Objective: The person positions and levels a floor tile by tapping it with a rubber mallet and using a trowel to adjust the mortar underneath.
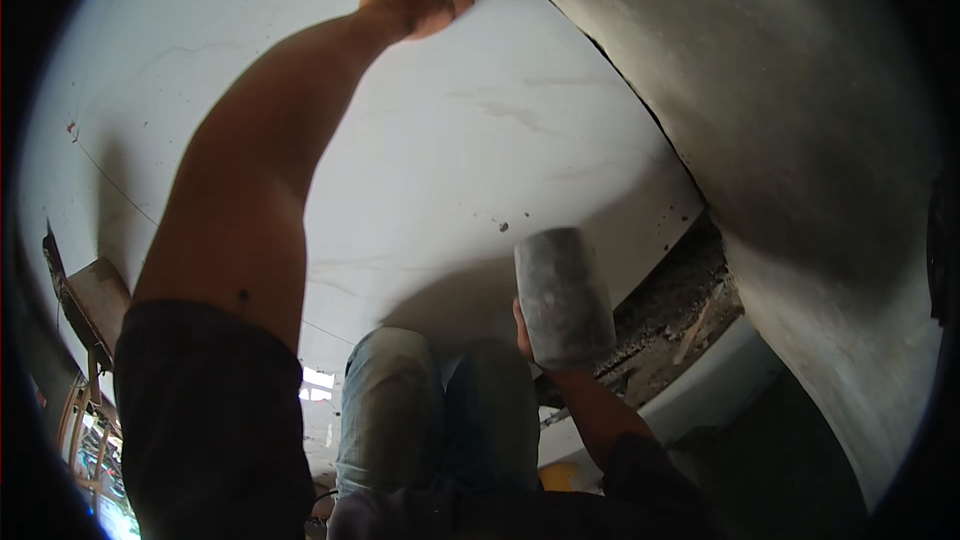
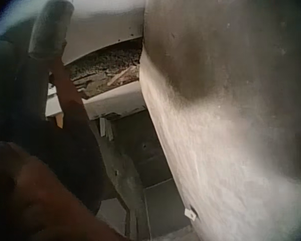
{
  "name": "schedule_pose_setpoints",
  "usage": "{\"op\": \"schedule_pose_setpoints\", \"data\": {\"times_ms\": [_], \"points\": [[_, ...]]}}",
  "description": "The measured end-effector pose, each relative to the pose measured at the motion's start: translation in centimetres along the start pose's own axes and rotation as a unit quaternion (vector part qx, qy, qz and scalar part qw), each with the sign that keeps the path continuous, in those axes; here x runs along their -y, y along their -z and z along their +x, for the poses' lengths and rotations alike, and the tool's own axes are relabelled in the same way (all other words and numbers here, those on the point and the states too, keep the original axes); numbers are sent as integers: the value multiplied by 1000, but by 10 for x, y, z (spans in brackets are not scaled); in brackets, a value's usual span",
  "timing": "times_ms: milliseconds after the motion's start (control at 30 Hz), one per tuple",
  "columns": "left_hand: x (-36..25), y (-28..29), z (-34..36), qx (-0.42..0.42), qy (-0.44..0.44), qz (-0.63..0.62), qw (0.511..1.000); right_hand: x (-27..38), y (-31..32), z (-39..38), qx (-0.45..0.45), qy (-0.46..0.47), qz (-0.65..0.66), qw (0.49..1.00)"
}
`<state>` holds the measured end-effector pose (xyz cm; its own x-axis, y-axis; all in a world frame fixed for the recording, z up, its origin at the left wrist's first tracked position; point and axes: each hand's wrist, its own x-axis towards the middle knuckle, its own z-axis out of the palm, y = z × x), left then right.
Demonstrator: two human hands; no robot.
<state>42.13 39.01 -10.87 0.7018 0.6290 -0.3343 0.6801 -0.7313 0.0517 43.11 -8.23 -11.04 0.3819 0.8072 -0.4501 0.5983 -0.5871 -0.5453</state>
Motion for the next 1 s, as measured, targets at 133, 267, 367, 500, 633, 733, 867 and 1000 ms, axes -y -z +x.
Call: {"op": "schedule_pose_setpoints", "data": {"times_ms": [133,267,367,500,633,733,867,1000], "points": [[7,3,-9,38,32,-31,998,24,15,19,114,-131,62,983],[-8,8,-8,27,15,-71,997,-18,-14,-14,58,-53,330,941],[11,-4,-7,25,42,-21,999,13,5,15,23,-22,84,996],[2,-9,-5,-19,40,-25,999,-15,-14,-2,-36,185,-142,972],[6,-68,-15,-181,93,-25,979,8,-2,7,15,-81,102,991],[-5,-77,-39,-206,113,-84,968,-5,-17,-5,-75,84,-50,992],[-6,-81,-69,-172,139,-100,970,37,3,-2,1,-141,176,974],[-14,-75,-62,-188,149,-115,964,-1,-13,-8,19,-109,113,987]]}}
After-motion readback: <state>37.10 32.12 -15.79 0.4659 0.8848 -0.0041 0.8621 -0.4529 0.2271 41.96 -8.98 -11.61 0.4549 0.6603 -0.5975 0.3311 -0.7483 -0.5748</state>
